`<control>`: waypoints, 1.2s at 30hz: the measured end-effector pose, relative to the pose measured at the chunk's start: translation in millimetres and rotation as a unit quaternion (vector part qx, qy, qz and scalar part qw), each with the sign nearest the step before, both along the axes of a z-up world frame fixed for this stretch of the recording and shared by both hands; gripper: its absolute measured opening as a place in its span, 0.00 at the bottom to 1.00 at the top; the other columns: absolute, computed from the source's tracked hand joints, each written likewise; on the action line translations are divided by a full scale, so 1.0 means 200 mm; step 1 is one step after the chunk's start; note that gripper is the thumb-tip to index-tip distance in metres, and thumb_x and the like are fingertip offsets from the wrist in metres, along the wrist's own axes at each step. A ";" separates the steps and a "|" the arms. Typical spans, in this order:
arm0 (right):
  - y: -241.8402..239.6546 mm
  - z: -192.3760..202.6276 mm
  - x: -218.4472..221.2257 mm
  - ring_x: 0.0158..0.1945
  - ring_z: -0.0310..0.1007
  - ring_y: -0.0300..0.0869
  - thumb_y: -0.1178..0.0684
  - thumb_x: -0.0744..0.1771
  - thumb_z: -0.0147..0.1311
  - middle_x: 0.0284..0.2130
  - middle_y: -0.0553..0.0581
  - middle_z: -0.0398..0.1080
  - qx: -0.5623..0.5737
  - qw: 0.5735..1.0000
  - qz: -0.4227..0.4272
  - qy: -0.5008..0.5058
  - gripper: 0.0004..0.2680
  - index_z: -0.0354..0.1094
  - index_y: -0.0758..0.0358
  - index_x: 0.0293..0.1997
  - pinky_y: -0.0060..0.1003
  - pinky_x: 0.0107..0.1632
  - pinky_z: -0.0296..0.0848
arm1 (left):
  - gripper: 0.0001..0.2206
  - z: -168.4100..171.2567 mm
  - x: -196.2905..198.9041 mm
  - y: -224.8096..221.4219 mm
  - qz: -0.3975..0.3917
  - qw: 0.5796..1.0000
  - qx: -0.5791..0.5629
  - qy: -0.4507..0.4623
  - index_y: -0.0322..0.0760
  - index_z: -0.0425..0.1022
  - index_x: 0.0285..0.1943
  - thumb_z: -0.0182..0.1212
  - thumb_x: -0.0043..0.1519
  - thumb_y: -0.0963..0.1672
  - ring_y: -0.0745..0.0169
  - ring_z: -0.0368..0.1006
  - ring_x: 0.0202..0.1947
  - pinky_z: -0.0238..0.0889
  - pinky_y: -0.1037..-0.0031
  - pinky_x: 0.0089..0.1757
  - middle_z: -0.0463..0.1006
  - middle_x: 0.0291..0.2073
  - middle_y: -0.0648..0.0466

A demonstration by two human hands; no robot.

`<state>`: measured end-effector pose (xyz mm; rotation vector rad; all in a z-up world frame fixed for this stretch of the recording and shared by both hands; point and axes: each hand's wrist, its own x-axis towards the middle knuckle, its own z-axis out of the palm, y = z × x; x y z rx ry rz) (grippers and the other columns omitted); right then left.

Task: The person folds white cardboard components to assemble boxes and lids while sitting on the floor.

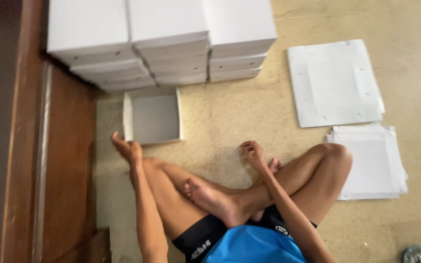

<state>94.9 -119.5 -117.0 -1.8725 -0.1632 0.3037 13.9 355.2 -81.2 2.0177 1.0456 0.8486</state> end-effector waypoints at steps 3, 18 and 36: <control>0.01 0.01 0.00 0.36 0.76 0.55 0.57 0.64 0.57 0.33 0.64 0.70 0.005 0.999 -0.012 -0.046 0.06 0.74 0.63 0.41 0.44 0.39 0.75 | 0.21 -0.01 0.01 0.03 -0.002 1.000 0.023 -0.010 0.27 0.61 0.60 0.45 0.56 0.32 0.20 0.63 0.52 0.56 0.42 0.53 0.66 0.49 0.28; -0.31 0.67 -0.08 0.39 0.78 0.42 0.55 0.68 0.50 0.35 0.54 0.73 0.142 0.986 -0.054 -0.075 0.04 0.69 0.61 0.41 0.36 0.43 0.78 | 0.26 0.63 0.13 -0.87 -0.025 0.969 0.247 0.014 0.27 0.55 0.59 0.64 0.55 0.40 0.23 0.54 0.53 0.42 0.36 0.50 0.58 0.54 0.33; -1.48 0.82 -0.51 0.48 0.73 0.66 0.51 0.69 0.48 0.52 0.74 0.67 -0.054 0.987 -0.153 0.022 0.22 0.47 0.66 0.70 0.59 0.50 0.70 | 0.40 0.46 0.97 -3.51 -0.734 0.659 0.097 0.131 0.39 0.54 0.70 0.71 0.50 0.49 0.31 0.60 0.58 0.61 0.37 0.50 0.60 0.61 0.42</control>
